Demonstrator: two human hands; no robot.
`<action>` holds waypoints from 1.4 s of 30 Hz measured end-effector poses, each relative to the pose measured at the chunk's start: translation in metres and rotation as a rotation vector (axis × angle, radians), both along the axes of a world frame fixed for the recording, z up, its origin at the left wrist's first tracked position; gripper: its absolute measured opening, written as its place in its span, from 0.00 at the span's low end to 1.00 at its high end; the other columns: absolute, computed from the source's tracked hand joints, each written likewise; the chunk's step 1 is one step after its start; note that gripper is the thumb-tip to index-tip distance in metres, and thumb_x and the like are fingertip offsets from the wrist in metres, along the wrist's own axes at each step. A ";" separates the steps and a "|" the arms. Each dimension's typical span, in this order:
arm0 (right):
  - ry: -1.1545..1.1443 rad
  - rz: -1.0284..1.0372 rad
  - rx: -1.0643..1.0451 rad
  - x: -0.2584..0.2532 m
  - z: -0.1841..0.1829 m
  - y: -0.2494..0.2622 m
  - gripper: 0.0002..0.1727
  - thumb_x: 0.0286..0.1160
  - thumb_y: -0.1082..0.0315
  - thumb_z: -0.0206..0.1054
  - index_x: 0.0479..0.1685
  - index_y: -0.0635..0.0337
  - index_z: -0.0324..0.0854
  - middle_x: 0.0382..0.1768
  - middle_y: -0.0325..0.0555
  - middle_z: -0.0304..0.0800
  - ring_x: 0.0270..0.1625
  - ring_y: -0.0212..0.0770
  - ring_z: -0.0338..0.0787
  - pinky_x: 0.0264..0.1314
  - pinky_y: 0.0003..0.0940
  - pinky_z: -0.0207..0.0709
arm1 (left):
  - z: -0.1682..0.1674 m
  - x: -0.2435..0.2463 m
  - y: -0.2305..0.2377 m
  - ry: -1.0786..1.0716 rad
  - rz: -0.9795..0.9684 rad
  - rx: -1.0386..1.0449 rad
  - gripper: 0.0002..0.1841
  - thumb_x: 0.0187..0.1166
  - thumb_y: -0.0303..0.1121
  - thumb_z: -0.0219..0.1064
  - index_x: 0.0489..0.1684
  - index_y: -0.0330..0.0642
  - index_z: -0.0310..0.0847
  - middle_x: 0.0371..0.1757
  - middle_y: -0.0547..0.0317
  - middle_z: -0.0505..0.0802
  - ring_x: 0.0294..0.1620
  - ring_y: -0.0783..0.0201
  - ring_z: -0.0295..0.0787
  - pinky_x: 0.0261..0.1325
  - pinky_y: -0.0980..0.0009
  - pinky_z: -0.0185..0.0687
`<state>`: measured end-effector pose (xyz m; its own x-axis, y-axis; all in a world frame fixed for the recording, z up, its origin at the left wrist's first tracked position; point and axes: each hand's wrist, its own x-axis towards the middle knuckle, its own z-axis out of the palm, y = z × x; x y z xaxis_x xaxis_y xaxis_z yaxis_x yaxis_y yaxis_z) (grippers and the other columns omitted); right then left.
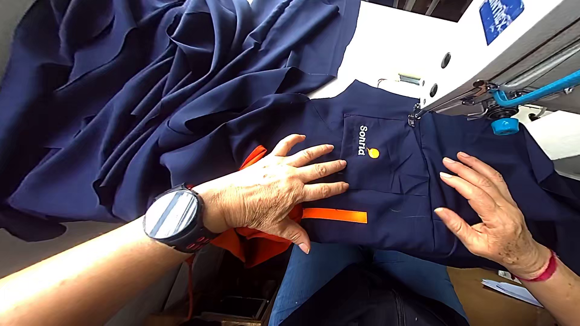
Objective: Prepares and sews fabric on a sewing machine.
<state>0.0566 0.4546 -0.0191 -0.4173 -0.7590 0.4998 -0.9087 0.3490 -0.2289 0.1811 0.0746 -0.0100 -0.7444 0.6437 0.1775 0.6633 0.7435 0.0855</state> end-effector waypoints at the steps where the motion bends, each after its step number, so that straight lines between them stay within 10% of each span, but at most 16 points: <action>1: -0.016 0.037 0.007 0.004 0.005 -0.009 0.30 0.82 0.41 0.60 0.68 0.55 0.82 0.77 0.50 0.82 0.88 0.55 0.67 0.90 0.55 0.55 | 0.000 0.000 -0.001 -0.015 0.004 0.004 0.51 0.57 0.85 0.50 0.80 0.65 0.79 0.86 0.58 0.77 0.89 0.45 0.65 0.80 0.29 0.54; 6: 0.037 0.196 0.023 0.021 0.009 -0.064 0.30 0.84 0.39 0.58 0.61 0.56 0.89 0.70 0.47 0.88 0.83 0.51 0.75 0.89 0.54 0.58 | 0.000 -0.001 -0.002 -0.054 0.015 0.061 0.52 0.56 0.86 0.50 0.73 0.60 0.84 0.85 0.61 0.78 0.90 0.44 0.63 0.80 0.29 0.55; 11: 0.146 0.291 -0.011 0.019 0.008 -0.112 0.12 0.80 0.64 0.65 0.42 0.59 0.94 0.45 0.47 0.95 0.54 0.47 0.91 0.61 0.40 0.81 | 0.001 -0.002 -0.005 -0.076 0.013 0.097 0.50 0.59 0.86 0.48 0.71 0.60 0.86 0.85 0.54 0.78 0.89 0.46 0.64 0.81 0.32 0.56; 17: 0.197 0.341 0.036 0.018 0.009 -0.138 0.10 0.72 0.75 0.62 0.32 0.65 0.91 0.32 0.50 0.90 0.37 0.47 0.88 0.39 0.38 0.79 | 0.002 0.002 -0.009 -0.026 0.018 0.125 0.52 0.61 0.84 0.49 0.66 0.47 0.88 0.77 0.50 0.85 0.82 0.48 0.75 0.78 0.40 0.66; 42: 0.229 0.329 0.034 0.020 -0.003 -0.127 0.14 0.76 0.75 0.60 0.43 0.59 0.94 0.50 0.46 0.97 0.58 0.44 0.92 0.60 0.39 0.79 | 0.004 -0.010 -0.011 -0.046 0.009 0.114 0.46 0.63 0.83 0.48 0.72 0.63 0.86 0.79 0.68 0.85 0.82 0.58 0.75 0.73 0.47 0.67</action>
<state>0.0763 0.3279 -0.0216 -0.0299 -0.8510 0.5243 -0.9994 0.0344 -0.0011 0.1715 0.0637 -0.0064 -0.7593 0.6143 0.2147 0.6498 0.7334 0.1997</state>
